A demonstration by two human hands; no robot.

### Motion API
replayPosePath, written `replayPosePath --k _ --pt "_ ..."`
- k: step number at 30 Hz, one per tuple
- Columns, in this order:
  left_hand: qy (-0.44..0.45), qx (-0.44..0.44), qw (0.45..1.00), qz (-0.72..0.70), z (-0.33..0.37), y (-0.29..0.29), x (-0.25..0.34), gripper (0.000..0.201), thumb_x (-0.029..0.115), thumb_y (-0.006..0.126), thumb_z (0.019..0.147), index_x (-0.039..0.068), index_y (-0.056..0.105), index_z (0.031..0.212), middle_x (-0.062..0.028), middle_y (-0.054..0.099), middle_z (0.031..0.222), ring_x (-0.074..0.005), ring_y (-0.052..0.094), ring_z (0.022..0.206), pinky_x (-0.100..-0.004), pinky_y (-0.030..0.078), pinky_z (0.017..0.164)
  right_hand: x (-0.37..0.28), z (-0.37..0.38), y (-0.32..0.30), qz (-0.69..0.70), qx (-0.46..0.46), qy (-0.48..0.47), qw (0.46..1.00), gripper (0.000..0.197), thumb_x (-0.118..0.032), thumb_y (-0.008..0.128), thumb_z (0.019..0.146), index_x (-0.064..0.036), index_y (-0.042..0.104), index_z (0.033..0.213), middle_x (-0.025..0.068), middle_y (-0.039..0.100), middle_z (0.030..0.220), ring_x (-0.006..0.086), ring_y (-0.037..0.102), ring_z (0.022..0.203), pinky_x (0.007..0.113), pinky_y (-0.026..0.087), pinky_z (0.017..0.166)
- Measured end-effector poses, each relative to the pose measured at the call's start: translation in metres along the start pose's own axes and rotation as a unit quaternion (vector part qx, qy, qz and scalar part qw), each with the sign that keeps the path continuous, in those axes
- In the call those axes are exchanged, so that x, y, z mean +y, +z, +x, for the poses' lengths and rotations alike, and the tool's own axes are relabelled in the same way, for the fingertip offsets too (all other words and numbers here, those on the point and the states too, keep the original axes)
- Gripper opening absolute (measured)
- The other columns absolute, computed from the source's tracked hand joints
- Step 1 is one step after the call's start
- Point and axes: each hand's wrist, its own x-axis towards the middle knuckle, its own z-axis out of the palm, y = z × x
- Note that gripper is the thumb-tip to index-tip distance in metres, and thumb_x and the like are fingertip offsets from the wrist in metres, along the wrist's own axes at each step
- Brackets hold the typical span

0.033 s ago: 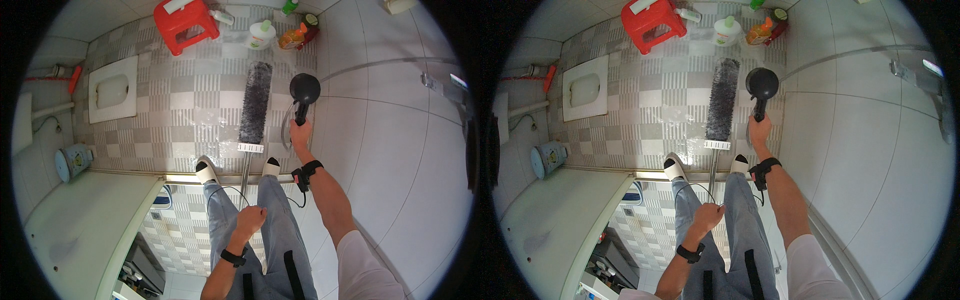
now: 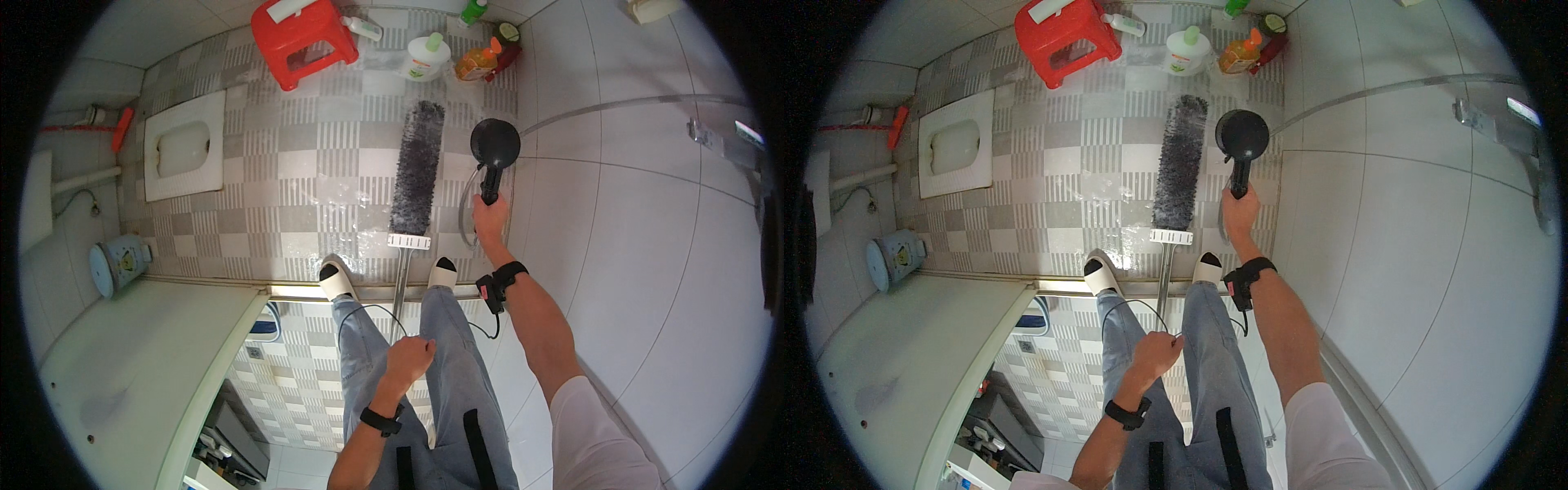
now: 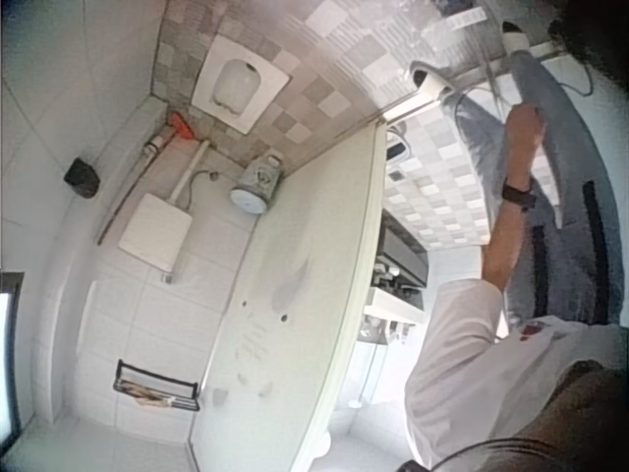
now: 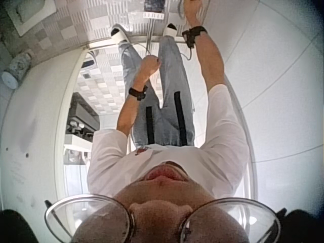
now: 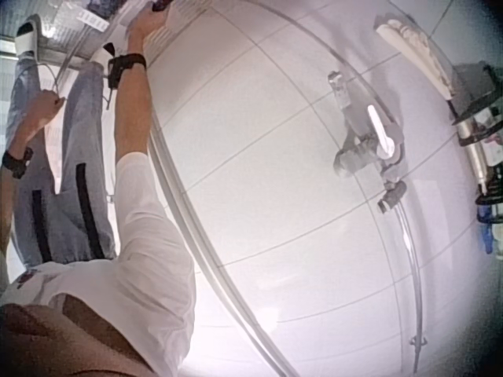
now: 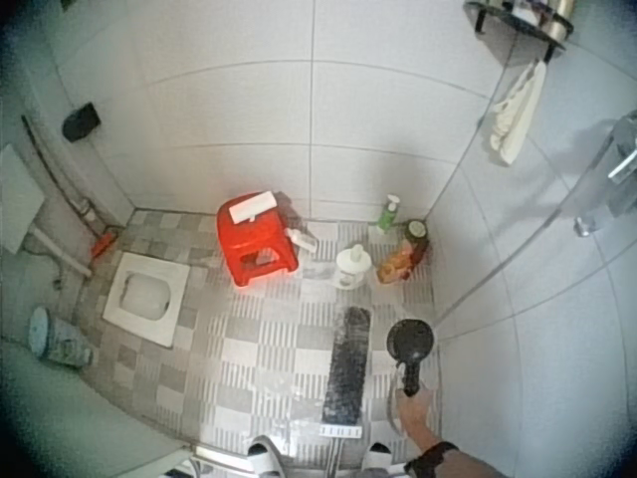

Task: The person mops a tiled bathroom floor using a long-handled mop. They then rinse the mop head with a handheld shower head before resuming mopping.

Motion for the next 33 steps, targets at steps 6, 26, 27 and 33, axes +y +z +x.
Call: replayPosePath --k 6,26,27,33 --pt "-0.019 -0.010 1.000 0.005 0.000 -0.004 0.005 0.044 0.036 0.043 0.088 0.002 0.066 0.073 -0.0198 0.063 0.075 -0.0378 0.061 0.073 -0.0469 0.049 0.068 -0.004 0.000 0.003 0.033 0.022 0.006 0.999 0.015 -0.006 0.061 0.072 0.0040 0.049 0.072 0.0097 0.047 0.060 0.0143 0.043 0.058 0.032 0.041 0.057" --pt "-0.024 0.001 1.000 0.013 0.002 -0.005 0.002 0.040 0.034 0.046 0.088 0.002 0.067 0.075 -0.0194 0.062 0.073 -0.0378 0.060 0.071 -0.0458 0.049 0.066 0.036 -0.041 0.001 -0.044 -0.025 0.036 0.998 0.013 -0.005 0.062 0.074 0.0023 0.052 0.071 0.0057 0.049 0.052 0.0118 0.050 0.044 0.030 0.039 0.040" --pt "-0.017 0.005 1.000 0.008 0.003 -0.004 0.002 0.040 0.034 0.046 0.088 0.002 0.067 0.075 -0.0196 0.062 0.073 -0.0379 0.060 0.071 -0.0457 0.049 0.066 0.038 -0.045 0.000 -0.055 -0.038 0.050 0.997 0.014 -0.006 0.063 0.073 0.0024 0.052 0.071 0.0064 0.049 0.052 0.0129 0.050 0.044 0.032 0.039 0.041" --pt "-0.017 0.002 1.000 0.010 0.004 0.003 -0.003 0.041 0.034 0.046 0.087 0.002 0.067 0.074 -0.0205 0.062 0.074 -0.0386 0.060 0.072 -0.0454 0.049 0.067 0.043 -0.079 -0.007 -0.136 -0.049 0.038 0.989 0.018 -0.009 0.063 0.069 0.0028 0.049 0.068 0.0101 0.046 0.052 0.0232 0.046 0.047 0.037 0.039 0.049"
